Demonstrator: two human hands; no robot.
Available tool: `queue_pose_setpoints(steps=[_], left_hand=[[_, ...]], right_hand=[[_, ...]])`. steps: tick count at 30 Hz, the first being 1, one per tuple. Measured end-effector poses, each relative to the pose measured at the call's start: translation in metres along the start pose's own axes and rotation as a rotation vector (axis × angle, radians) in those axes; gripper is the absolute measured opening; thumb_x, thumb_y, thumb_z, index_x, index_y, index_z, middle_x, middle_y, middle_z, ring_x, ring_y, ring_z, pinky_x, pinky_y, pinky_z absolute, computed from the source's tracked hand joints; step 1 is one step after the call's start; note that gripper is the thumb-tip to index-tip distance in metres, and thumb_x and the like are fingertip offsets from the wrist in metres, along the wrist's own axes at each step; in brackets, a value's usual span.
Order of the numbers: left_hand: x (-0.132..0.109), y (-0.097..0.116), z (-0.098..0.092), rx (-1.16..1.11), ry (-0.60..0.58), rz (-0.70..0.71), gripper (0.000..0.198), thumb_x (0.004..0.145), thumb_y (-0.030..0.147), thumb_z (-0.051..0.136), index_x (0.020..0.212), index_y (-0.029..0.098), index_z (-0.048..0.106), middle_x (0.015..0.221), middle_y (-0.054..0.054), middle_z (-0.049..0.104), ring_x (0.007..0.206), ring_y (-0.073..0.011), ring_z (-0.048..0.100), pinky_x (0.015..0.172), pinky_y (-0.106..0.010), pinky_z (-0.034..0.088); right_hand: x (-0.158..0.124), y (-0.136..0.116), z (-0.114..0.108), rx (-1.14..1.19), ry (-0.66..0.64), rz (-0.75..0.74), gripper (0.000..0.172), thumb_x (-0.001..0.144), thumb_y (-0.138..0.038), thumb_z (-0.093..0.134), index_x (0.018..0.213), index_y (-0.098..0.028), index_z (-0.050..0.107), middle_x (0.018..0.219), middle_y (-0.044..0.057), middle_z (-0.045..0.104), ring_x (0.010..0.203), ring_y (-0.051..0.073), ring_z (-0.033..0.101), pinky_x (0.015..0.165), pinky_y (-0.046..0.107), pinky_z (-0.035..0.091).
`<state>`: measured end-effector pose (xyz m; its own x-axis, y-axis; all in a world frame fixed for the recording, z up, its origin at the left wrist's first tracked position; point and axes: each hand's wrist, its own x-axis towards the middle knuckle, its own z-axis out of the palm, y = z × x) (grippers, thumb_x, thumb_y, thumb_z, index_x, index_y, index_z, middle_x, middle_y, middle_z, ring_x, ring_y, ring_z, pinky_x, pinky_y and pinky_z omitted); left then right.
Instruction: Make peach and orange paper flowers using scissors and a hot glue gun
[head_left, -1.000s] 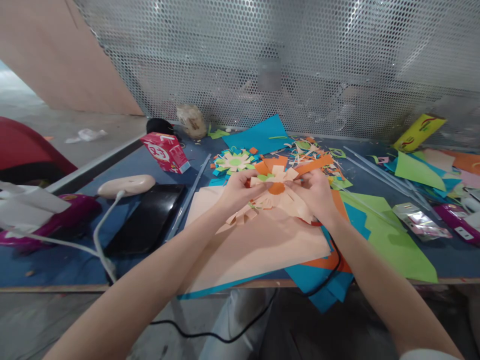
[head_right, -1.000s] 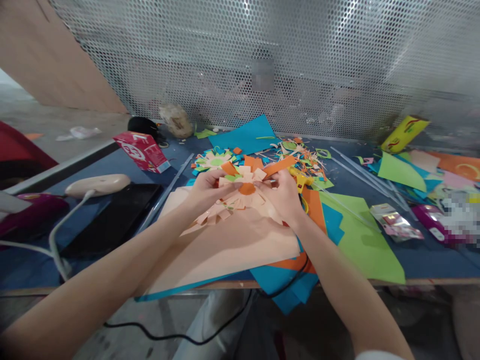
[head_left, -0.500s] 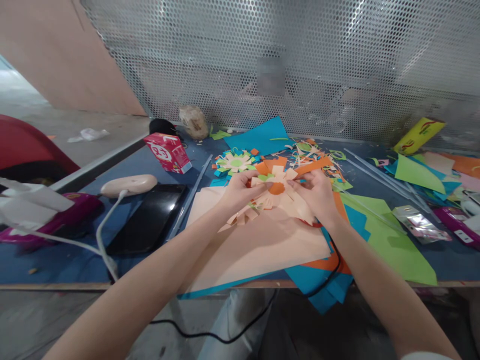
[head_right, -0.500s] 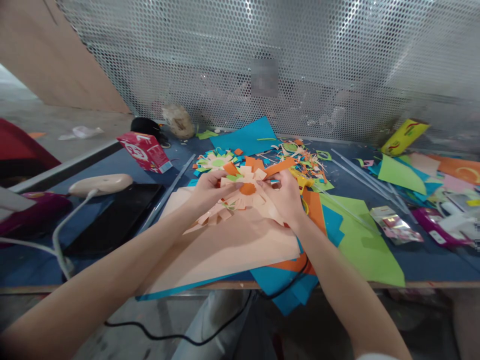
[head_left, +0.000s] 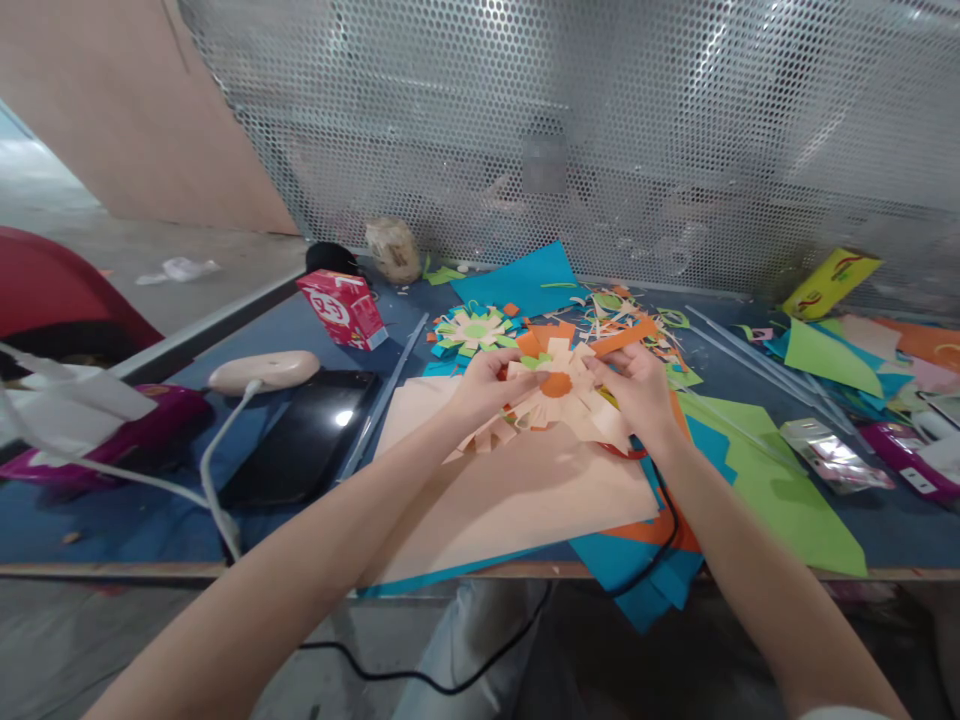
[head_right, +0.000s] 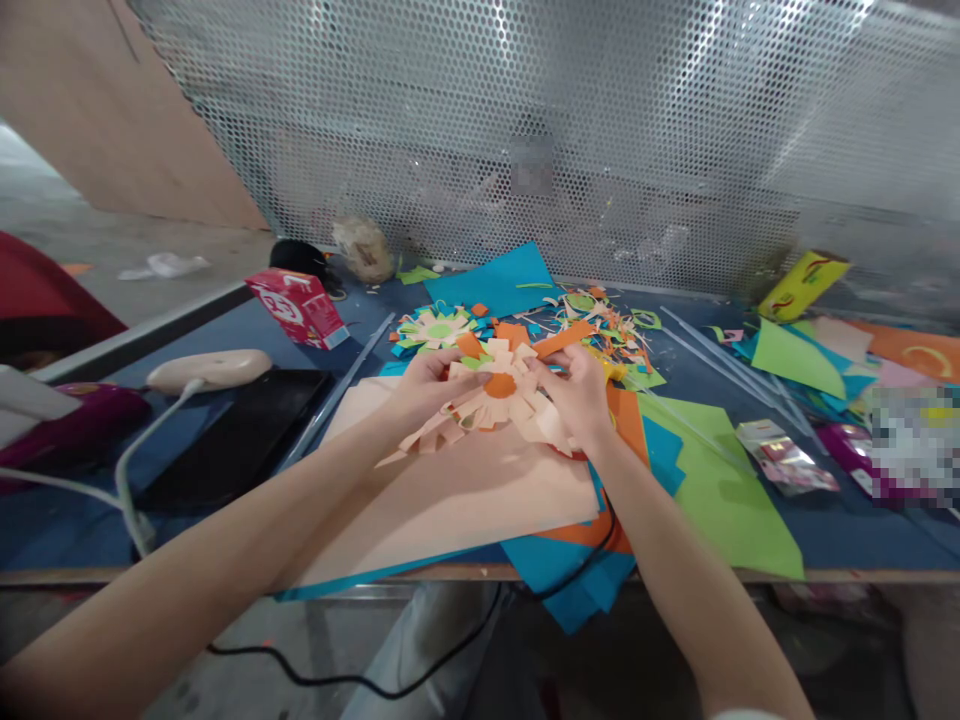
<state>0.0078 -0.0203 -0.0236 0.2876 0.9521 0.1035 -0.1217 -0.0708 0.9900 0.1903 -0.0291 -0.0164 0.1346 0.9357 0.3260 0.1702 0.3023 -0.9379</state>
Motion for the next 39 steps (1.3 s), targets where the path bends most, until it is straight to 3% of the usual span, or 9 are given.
queue_pose_setpoints(steps=[7,13,16,21,26,29,34,39], left_hand=[[0.005,-0.001,-0.002,-0.077,0.146,0.049,0.028,0.052,0.033,0.078,0.062,0.016,0.058,0.055,0.004,0.058,0.051,-0.0099,0.055,0.049,-0.021,0.046],[0.007,-0.007,-0.004,-0.060,0.136,0.065,0.028,0.055,0.031,0.078,0.058,0.016,0.054,0.051,0.006,0.052,0.045,-0.0066,0.048,0.044,-0.018,0.039],[0.010,-0.009,-0.006,-0.101,0.155,0.073,0.029,0.052,0.031,0.079,0.057,0.016,0.055,0.050,0.006,0.052,0.046,-0.0067,0.049,0.045,-0.018,0.039],[0.015,-0.007,-0.008,-0.283,0.197,0.081,0.032,0.045,0.031,0.082,0.060,0.016,0.059,0.052,0.005,0.056,0.046,-0.0066,0.050,0.048,-0.019,0.042],[0.014,-0.001,-0.008,-0.363,0.275,0.055,0.036,0.040,0.029,0.084,0.054,0.016,0.054,0.050,0.005,0.054,0.045,-0.0058,0.049,0.046,-0.018,0.041],[0.014,0.000,-0.008,-0.380,0.306,0.054,0.036,0.041,0.028,0.083,0.055,0.017,0.052,0.052,0.005,0.055,0.048,-0.0079,0.053,0.047,-0.019,0.043],[0.018,-0.001,-0.011,-0.430,0.390,0.042,0.039,0.043,0.025,0.081,0.054,0.018,0.045,0.054,0.005,0.056,0.050,-0.0086,0.055,0.047,-0.019,0.043],[0.019,0.001,-0.014,-0.445,0.398,0.074,0.041,0.044,0.028,0.080,0.053,0.019,0.042,0.051,0.007,0.051,0.048,-0.0070,0.052,0.047,-0.019,0.043]], right_hand=[[0.002,-0.006,-0.002,0.070,-0.001,0.021,0.017,0.063,-0.029,0.062,0.078,-0.021,0.058,0.076,0.001,0.067,0.066,0.013,0.061,0.055,0.025,0.047],[0.002,-0.008,-0.003,0.023,-0.032,0.042,0.016,0.063,-0.026,0.057,0.078,-0.021,0.057,0.077,0.001,0.068,0.059,0.011,0.057,0.052,0.024,0.046],[0.007,-0.004,-0.007,-0.023,-0.047,-0.017,0.016,0.063,-0.024,0.056,0.079,-0.021,0.057,0.076,0.001,0.067,0.067,0.013,0.061,0.059,0.026,0.048],[0.017,0.014,-0.018,-0.230,-0.195,-0.088,0.016,0.062,-0.017,0.051,0.077,-0.020,0.057,0.075,0.002,0.065,0.072,0.016,0.063,0.072,0.032,0.050],[0.025,0.024,-0.030,-0.469,-0.065,-0.167,0.018,0.064,-0.016,0.050,0.079,-0.021,0.059,0.077,0.002,0.065,0.075,0.019,0.062,0.077,0.037,0.049],[0.029,0.024,-0.035,-0.368,-0.013,-0.155,0.028,0.061,-0.015,0.050,0.086,-0.021,0.059,0.085,0.004,0.067,0.078,0.020,0.064,0.076,0.037,0.050],[0.030,0.028,-0.033,-0.389,-0.023,-0.119,0.016,0.060,-0.019,0.055,0.075,-0.021,0.059,0.076,0.005,0.067,0.076,0.023,0.064,0.078,0.042,0.049],[0.033,0.029,-0.032,-0.057,-0.042,0.042,0.035,0.050,-0.015,0.051,0.083,-0.021,0.058,0.077,0.002,0.068,0.067,0.017,0.061,0.062,0.032,0.049]])
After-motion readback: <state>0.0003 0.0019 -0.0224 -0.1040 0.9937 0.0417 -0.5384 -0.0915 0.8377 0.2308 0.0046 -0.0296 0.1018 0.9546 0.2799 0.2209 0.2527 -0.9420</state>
